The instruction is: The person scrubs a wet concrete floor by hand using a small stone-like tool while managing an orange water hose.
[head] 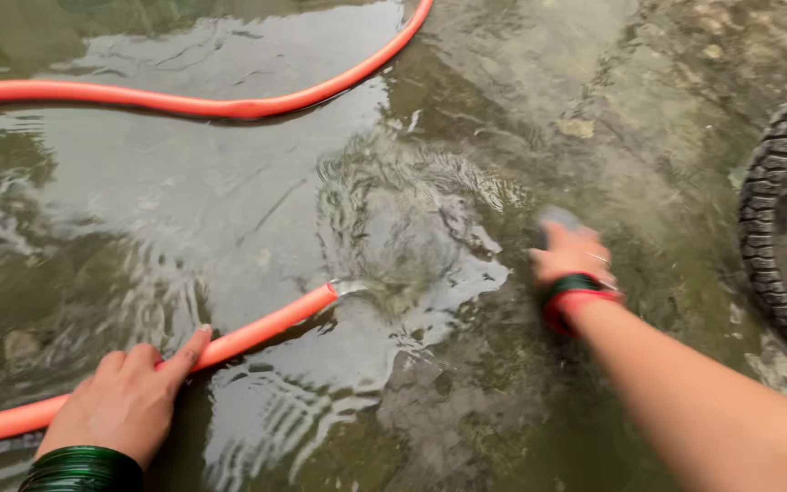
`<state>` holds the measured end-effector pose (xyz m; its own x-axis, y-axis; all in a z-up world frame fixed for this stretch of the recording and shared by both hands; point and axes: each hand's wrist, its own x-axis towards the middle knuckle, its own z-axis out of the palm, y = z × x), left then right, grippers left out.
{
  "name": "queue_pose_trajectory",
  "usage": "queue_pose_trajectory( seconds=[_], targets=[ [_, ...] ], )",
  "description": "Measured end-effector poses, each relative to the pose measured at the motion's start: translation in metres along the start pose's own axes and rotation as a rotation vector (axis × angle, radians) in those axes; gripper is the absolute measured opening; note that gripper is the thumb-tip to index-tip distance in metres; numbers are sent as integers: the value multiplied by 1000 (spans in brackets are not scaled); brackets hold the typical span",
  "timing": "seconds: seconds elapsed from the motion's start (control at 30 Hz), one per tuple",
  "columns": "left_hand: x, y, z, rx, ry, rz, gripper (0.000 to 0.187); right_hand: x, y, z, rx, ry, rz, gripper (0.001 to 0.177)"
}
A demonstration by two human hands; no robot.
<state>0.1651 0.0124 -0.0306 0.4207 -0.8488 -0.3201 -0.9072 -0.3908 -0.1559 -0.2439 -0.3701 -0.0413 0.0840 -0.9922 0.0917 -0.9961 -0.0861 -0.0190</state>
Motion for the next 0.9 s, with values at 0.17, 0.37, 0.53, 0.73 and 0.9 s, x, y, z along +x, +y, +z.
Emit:
queue_pose_trajectory(
  seconds=[0.17,0.37,0.53,0.73,0.9],
  targets=[
    [-13,-17,-11,12,-121,-56,65,-100,-211,10,126,-28,-460,41],
    [-21,-22,-15,76,-199,-80,64,-103,-179,26,211,66,-749,38],
    [-16,-27,17,-1,306,67,67,24,28,5,162,67,-355,57],
    [7,17,-6,-229,591,178,69,19,-24,1,23,-35,-119,58],
    [27,49,-44,-292,653,188,66,-101,-247,18,156,-78,-523,44]
  ],
)
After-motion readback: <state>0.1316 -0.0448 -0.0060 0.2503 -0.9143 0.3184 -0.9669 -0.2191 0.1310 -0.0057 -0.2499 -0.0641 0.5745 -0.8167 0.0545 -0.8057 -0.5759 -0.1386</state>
